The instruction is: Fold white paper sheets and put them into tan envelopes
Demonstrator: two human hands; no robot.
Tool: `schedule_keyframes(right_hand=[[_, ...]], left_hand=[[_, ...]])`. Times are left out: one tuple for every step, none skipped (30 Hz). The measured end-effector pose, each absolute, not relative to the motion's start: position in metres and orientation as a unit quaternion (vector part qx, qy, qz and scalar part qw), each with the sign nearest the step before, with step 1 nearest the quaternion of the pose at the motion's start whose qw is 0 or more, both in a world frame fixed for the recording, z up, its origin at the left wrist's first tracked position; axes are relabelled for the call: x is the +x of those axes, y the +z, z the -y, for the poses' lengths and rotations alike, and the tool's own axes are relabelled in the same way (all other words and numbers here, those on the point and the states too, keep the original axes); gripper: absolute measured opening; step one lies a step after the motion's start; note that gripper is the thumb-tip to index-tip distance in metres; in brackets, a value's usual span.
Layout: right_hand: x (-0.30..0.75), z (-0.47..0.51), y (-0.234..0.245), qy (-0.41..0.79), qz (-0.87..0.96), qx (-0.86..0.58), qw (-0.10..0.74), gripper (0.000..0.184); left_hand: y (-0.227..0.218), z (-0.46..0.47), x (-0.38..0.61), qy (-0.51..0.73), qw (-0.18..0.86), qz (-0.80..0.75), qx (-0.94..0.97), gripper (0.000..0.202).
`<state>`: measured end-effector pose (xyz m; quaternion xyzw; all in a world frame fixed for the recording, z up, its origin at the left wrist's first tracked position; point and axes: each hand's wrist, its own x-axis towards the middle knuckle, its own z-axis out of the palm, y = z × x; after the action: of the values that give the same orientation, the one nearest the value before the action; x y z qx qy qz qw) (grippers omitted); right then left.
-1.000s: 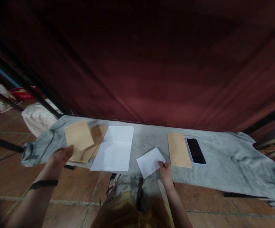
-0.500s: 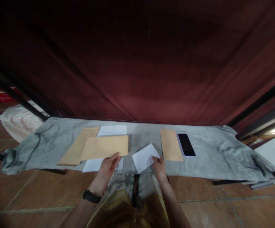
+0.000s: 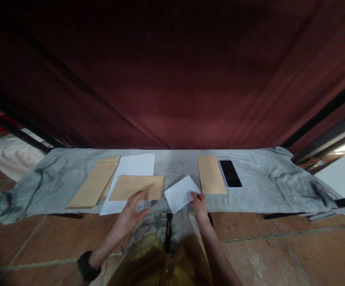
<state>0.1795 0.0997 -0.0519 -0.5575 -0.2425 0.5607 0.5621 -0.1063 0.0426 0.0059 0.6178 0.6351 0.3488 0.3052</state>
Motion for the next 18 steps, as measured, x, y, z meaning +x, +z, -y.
schedule_keyframes(right_hand=[[0.18, -0.098, -0.051, 0.56, 0.234, -0.563, 0.561, 0.047], [0.181, -0.096, -0.049, 0.559, 0.223, -0.571, 0.559, 0.048], [0.181, -0.094, -0.047, 0.557, 0.215, -0.577, 0.557, 0.048], [0.182, -0.092, -0.045, 0.556, 0.215, -0.581, 0.554, 0.048], [0.182, -0.09, -0.044, 0.556, 0.218, -0.582, 0.552, 0.047], [0.182, -0.089, -0.042, 0.556, 0.219, -0.581, 0.552, 0.046], [0.182, -0.087, -0.04, 0.555, 0.22, -0.581, 0.553, 0.046], [0.183, -0.086, -0.039, 0.555, 0.221, -0.581, 0.554, 0.045], [0.183, -0.086, -0.038, 0.555, 0.221, -0.58, 0.554, 0.044], [0.183, -0.086, -0.037, 0.555, 0.22, -0.581, 0.554, 0.043], [0.183, -0.086, -0.036, 0.555, 0.221, -0.581, 0.553, 0.043], [0.182, -0.087, -0.034, 0.553, 0.222, -0.583, 0.552, 0.043], [0.181, -0.089, -0.032, 0.55, 0.225, -0.584, 0.552, 0.043], [0.178, -0.091, -0.03, 0.547, 0.232, -0.585, 0.552, 0.043], [0.175, -0.093, -0.026, 0.543, 0.243, -0.585, 0.551, 0.043], [0.171, -0.095, -0.022, 0.537, 0.259, -0.584, 0.551, 0.042], [0.166, -0.098, -0.018, 0.53, 0.281, -0.582, 0.549, 0.041], [0.162, -0.1, -0.013, 0.521, 0.307, -0.578, 0.548, 0.038]], left_hand=[[0.009, -0.057, -0.11, 0.298, 0.257, -0.625, 0.674, 0.078], [0.012, -0.072, -0.113, 0.237, 0.222, -0.62, 0.714, 0.092], [0.014, -0.088, -0.115, 0.173, 0.2, -0.616, 0.742, 0.102], [0.016, -0.104, -0.116, 0.114, 0.19, -0.611, 0.76, 0.108], [0.018, -0.118, -0.117, 0.061, 0.188, -0.603, 0.773, 0.113], [0.019, -0.13, -0.117, 0.01, 0.195, -0.589, 0.784, 0.117], [0.02, -0.139, -0.116, -0.032, 0.203, -0.581, 0.787, 0.121], [0.02, -0.146, -0.116, -0.062, 0.209, -0.574, 0.79, 0.123], [0.02, -0.151, -0.115, -0.08, 0.211, -0.568, 0.792, 0.124], [0.021, -0.154, -0.115, -0.089, 0.208, -0.563, 0.795, 0.125], [0.021, -0.155, -0.114, -0.089, 0.201, -0.558, 0.8, 0.125], [0.022, -0.155, -0.114, -0.085, 0.193, -0.553, 0.806, 0.125], [0.022, -0.154, -0.113, -0.081, 0.185, -0.55, 0.81, 0.124], [0.023, -0.154, -0.112, -0.078, 0.178, -0.547, 0.814, 0.124], [0.024, -0.153, -0.111, -0.078, 0.174, -0.545, 0.816, 0.124], [0.024, -0.153, -0.111, -0.079, 0.172, -0.544, 0.817, 0.124], [0.024, -0.152, -0.11, -0.081, 0.172, -0.544, 0.817, 0.124], [0.024, -0.152, -0.109, -0.083, 0.174, -0.544, 0.817, 0.124]])
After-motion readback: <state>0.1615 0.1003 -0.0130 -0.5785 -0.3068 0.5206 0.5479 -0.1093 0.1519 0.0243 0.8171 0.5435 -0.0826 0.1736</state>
